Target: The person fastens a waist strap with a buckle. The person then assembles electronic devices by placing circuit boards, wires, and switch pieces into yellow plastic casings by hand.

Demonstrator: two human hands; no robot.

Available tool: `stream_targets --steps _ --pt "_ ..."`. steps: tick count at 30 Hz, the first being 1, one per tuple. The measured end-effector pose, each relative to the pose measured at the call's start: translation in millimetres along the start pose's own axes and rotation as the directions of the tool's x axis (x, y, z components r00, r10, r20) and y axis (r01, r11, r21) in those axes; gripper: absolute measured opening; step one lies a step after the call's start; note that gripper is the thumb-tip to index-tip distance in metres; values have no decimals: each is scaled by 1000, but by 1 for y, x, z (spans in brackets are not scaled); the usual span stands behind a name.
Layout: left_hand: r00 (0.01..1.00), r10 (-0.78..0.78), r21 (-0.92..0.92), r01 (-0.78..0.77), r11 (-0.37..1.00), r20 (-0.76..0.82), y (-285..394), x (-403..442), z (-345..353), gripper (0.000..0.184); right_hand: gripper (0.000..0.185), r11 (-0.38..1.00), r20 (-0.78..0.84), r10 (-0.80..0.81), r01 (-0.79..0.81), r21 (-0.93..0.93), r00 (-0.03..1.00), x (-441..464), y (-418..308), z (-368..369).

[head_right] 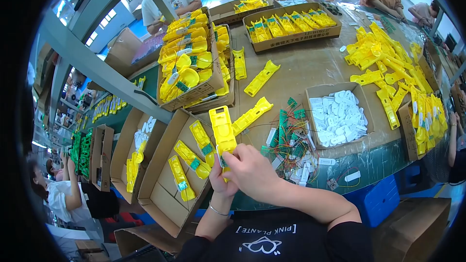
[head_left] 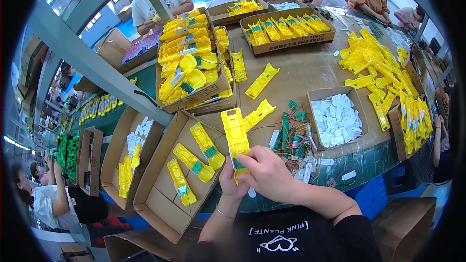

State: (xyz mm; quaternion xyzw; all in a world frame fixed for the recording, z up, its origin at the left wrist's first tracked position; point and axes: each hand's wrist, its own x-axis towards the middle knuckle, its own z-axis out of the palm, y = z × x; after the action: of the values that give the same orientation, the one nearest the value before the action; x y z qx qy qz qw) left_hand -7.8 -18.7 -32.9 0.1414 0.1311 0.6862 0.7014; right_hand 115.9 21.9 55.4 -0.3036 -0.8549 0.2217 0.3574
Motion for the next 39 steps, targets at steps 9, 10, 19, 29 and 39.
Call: stream_targets --steps 9,10,19,29,39 --pt "999 17 53 -19 998 43 -6 -2 12 47 32 956 -43 -182 167 -242 982 -10 3 -1" --pt "999 30 78 -34 996 43 -6 -2 14 47 32 956 -44 -184 168 -242 982 -10 4 -2" --pt "991 101 541 -38 840 -87 -3 -4 29 42 32 885 -60 -352 312 -347 934 -24 25 3" --pt "998 -13 143 4 990 59 -15 -2 16 43 32 948 -167 -264 224 -225 950 -27 23 -3" --pt "1000 14 196 -15 980 6 -23 -5 21 43 31 957 -137 -183 145 -250 974 -30 10 -6"
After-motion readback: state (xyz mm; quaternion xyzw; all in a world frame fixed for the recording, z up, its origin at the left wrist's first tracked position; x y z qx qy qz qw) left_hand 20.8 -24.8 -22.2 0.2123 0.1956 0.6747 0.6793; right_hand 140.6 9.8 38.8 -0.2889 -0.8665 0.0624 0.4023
